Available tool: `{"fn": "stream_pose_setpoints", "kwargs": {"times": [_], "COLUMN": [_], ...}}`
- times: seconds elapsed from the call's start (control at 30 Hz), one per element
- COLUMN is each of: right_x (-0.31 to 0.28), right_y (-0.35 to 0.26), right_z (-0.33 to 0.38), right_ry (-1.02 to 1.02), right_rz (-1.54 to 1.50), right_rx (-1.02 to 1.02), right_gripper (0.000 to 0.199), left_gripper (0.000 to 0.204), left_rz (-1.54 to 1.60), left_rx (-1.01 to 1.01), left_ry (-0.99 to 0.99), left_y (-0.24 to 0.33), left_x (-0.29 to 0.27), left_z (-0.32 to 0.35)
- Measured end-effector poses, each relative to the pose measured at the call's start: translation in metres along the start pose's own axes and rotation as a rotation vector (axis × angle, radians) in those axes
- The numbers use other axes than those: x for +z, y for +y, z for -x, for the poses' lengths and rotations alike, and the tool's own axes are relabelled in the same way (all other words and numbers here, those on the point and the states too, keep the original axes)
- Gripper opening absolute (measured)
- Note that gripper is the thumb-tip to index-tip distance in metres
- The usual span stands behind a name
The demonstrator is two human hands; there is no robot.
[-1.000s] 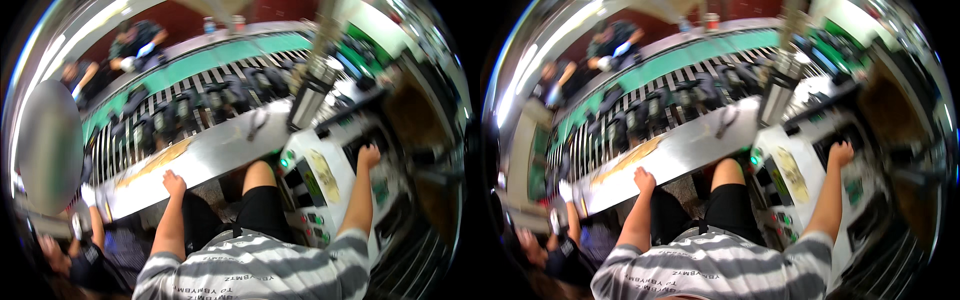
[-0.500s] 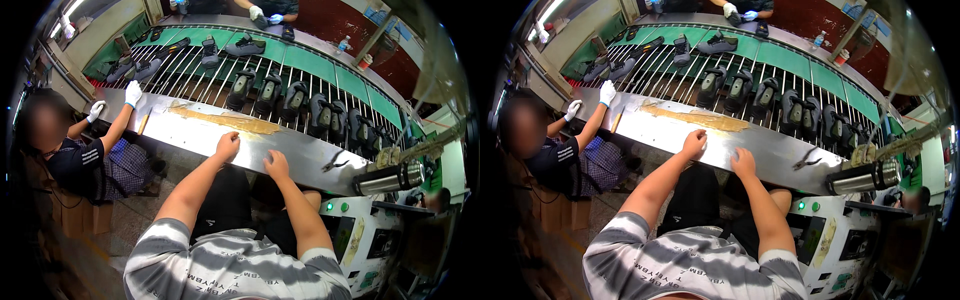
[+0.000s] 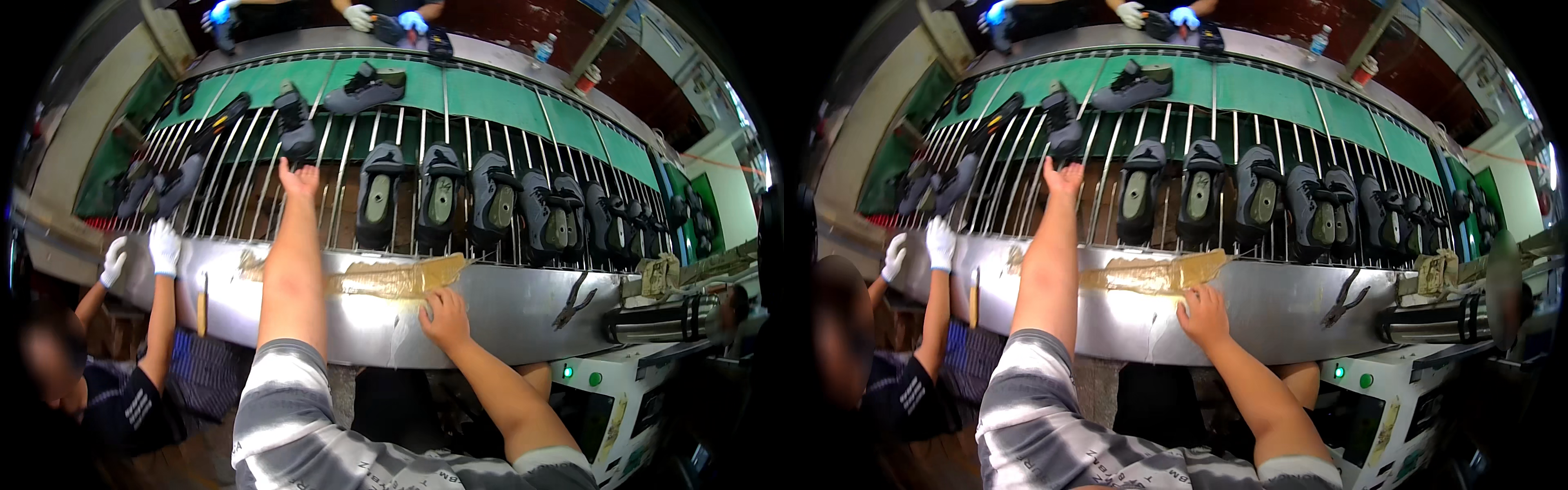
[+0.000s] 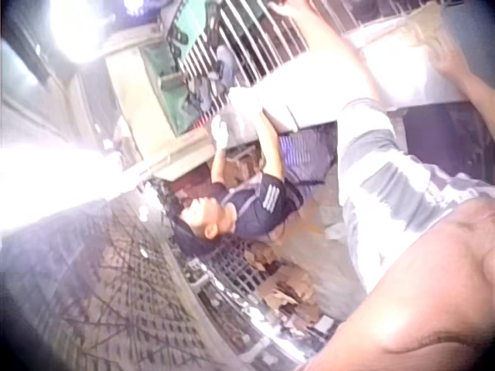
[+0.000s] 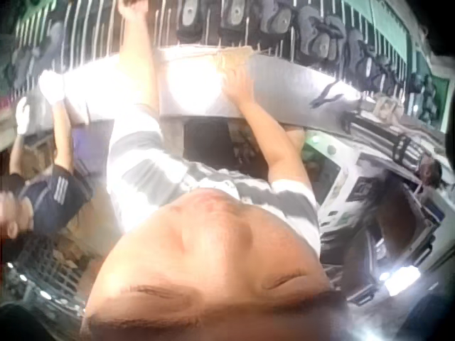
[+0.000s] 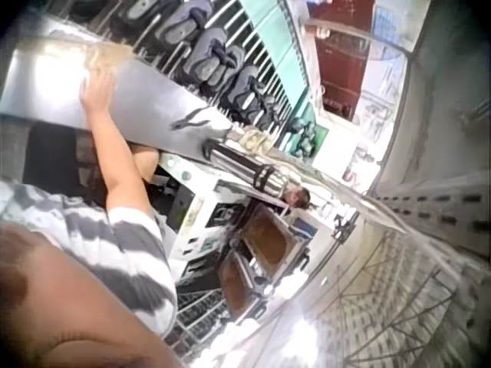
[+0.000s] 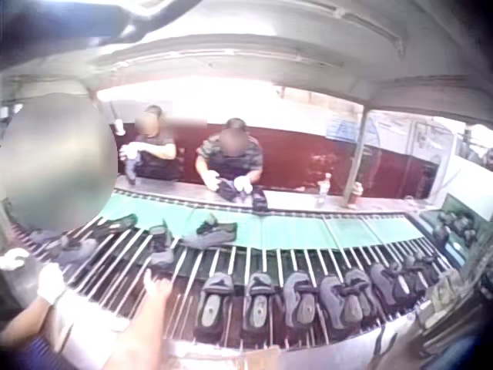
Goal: The person takes shoes from a conveyor belt, places them into a forming machine one at a time, presses buttons to operate the machine, and then returns the shoes to the belt.
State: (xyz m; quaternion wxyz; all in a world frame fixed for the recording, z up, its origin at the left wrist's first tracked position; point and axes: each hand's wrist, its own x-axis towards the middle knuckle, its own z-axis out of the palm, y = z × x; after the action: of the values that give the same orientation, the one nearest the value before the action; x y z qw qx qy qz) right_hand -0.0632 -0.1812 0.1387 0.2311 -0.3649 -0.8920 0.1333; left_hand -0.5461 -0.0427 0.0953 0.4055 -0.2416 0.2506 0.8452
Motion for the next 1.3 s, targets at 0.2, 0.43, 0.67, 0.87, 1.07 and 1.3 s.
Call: {"fn": "stream_pose_setpoints", "kwargs": {"times": [0.2,0.43,0.67,0.87,1.07,1.3], "right_x": [-0.007,-0.009,-0.001,-0.003,0.031,-0.107], "right_y": [0.000,-0.002,-0.009,-0.006,-0.060,-0.094], "right_z": [-0.009,-0.006,0.001,0.014,0.057,0.153], "right_ry": [-0.059,0.010,0.087,0.084,-0.073,-0.563], "right_rz": [-0.020,-0.011,-0.045,-0.074,-1.232,-2.873], "right_rx": [0.011,0.010,-0.007,0.065,0.643,0.344], "right_gripper": [0.023,0.022,0.021,0.022,0.035,0.068], "left_gripper": [0.063,0.055,0.054,0.055,0.061,0.067], "left_rz": [-0.188,-0.234,-0.513,-0.415,-0.471,-0.514], "left_rx": [0.225,0.233,0.175,0.095,-0.087,-0.618], "left_ry": [-0.019,-0.168,-0.260,-0.397,-0.318,-0.370], "left_y": [-0.008,0.007,0.090,0.098,0.077,-0.011], "left_x": [0.037,0.028,-0.042,-0.144,-0.316,-0.399], "left_z": [-0.088,-0.101,0.042,0.292,0.500,0.575]}}
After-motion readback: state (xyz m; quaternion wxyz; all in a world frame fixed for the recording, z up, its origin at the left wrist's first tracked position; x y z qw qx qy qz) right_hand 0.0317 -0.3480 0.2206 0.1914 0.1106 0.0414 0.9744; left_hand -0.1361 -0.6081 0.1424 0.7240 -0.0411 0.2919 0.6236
